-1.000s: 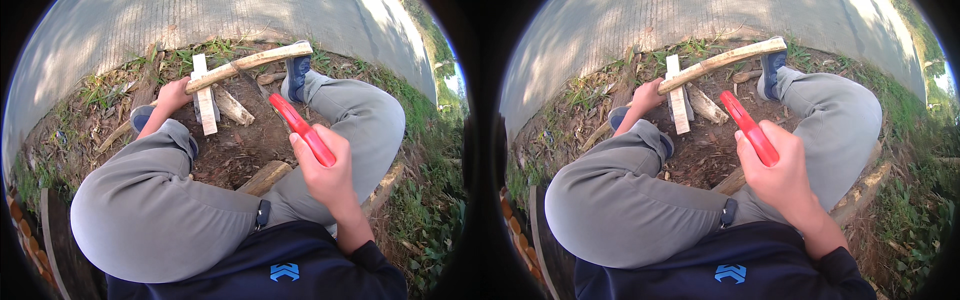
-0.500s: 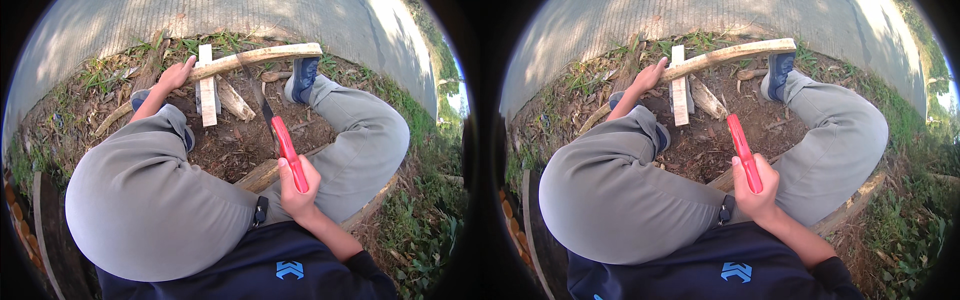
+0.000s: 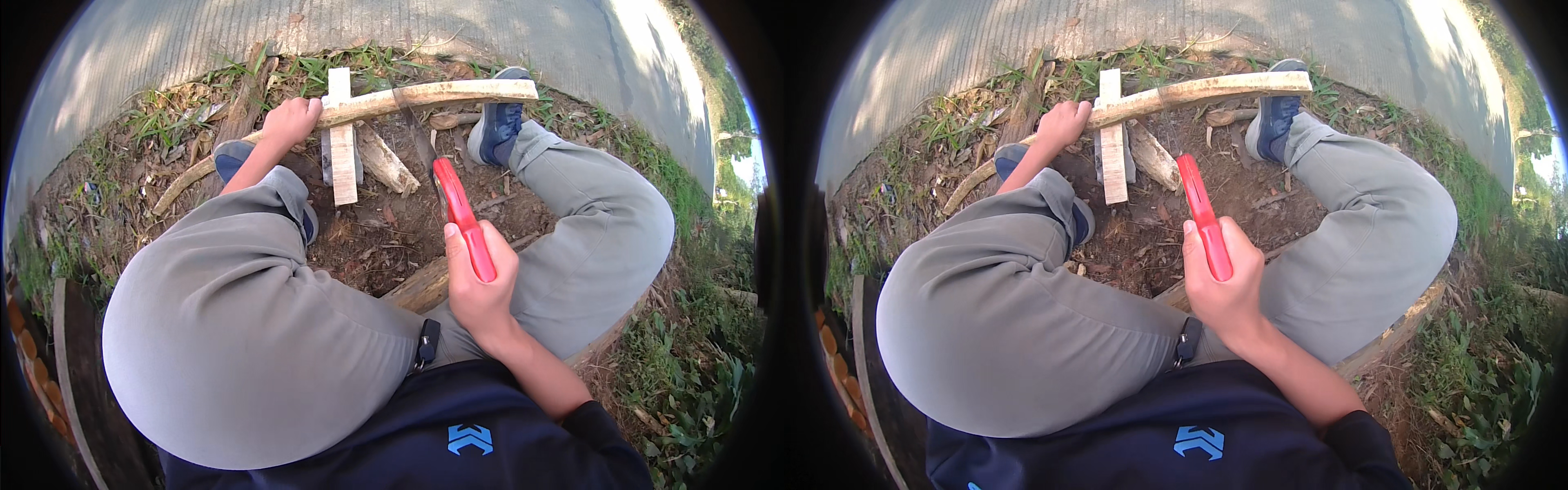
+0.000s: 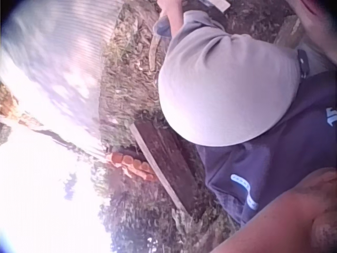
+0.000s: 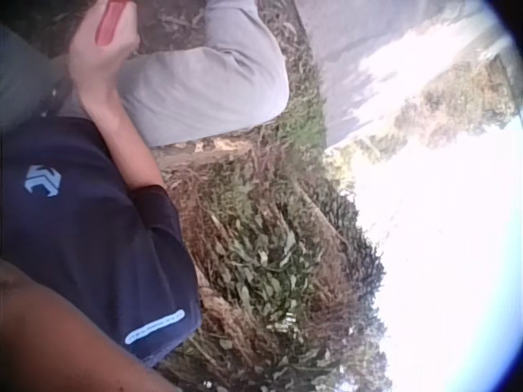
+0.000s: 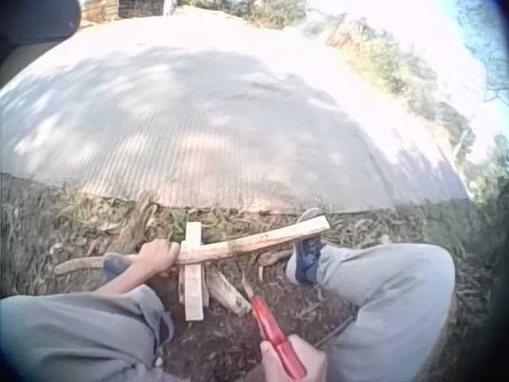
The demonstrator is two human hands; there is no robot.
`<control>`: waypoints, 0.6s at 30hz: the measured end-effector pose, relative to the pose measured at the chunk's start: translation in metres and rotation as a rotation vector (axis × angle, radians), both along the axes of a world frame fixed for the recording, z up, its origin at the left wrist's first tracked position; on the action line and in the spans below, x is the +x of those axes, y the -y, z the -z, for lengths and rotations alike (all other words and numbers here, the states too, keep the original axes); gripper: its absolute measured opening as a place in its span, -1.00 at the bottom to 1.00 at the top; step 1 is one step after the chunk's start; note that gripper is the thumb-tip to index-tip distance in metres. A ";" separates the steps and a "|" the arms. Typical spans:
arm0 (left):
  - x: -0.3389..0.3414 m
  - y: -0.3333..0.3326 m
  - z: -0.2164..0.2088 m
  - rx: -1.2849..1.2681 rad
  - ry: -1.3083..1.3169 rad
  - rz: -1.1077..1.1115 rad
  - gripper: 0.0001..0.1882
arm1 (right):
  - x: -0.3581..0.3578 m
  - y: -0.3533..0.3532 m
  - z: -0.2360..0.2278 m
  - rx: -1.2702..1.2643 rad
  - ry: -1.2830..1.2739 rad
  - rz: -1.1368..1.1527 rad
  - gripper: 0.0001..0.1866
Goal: The person saws a piece of wood into smaller segments using a hand saw and then rubs a stone against a wooden branch.
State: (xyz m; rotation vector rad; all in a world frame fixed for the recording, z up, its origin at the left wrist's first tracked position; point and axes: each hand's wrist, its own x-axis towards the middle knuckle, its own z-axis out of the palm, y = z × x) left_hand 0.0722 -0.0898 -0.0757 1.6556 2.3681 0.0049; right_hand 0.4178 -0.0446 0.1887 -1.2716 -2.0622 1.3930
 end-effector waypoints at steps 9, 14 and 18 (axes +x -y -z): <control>0.005 -0.008 -0.007 0.008 0.066 -0.203 -0.73 | -0.016 -0.008 0.030 0.074 -0.046 -0.082 -0.73; 0.005 -0.006 -0.010 0.013 0.096 -0.210 -0.68 | 0.001 -0.027 0.026 0.041 -0.067 -0.025 -0.73; 0.007 -0.010 -0.013 -0.022 0.090 -0.169 -0.70 | 0.003 -0.028 0.019 0.001 -0.079 0.023 -0.74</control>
